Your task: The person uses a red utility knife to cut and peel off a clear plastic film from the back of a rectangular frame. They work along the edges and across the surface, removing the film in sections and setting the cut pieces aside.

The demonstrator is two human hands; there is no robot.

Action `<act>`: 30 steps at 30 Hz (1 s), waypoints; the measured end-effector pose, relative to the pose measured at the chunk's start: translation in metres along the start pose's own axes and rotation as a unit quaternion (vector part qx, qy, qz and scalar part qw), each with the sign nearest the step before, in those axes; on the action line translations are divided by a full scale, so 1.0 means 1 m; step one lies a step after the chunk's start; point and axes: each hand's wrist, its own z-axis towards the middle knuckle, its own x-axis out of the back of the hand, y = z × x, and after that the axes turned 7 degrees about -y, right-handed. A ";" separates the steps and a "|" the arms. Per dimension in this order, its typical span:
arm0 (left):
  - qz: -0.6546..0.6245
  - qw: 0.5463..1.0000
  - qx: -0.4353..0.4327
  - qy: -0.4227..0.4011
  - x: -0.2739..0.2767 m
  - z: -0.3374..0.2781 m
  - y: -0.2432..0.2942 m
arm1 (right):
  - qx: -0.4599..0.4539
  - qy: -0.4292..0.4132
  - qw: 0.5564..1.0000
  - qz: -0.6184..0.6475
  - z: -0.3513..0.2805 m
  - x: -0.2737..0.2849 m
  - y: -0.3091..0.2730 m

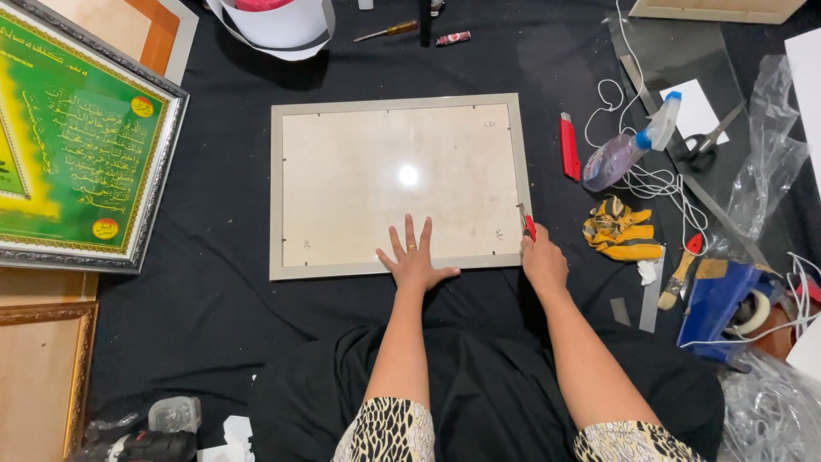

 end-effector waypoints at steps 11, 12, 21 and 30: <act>-0.007 1.000 -0.002 -0.001 0.000 0.000 0.000 | -0.008 -0.002 1.000 -0.013 -0.003 0.000 -0.001; -0.010 1.000 -0.001 0.000 0.001 0.000 0.000 | -0.010 -0.002 1.000 -0.013 -0.003 -0.001 -0.002; -0.011 1.000 -0.005 0.007 -0.001 0.001 -0.001 | -0.013 -0.006 1.000 -0.024 -0.002 0.001 -0.001; -0.011 1.000 -0.004 0.006 0.000 0.000 -0.001 | -0.016 -0.008 0.999 -0.042 0.002 -0.001 0.005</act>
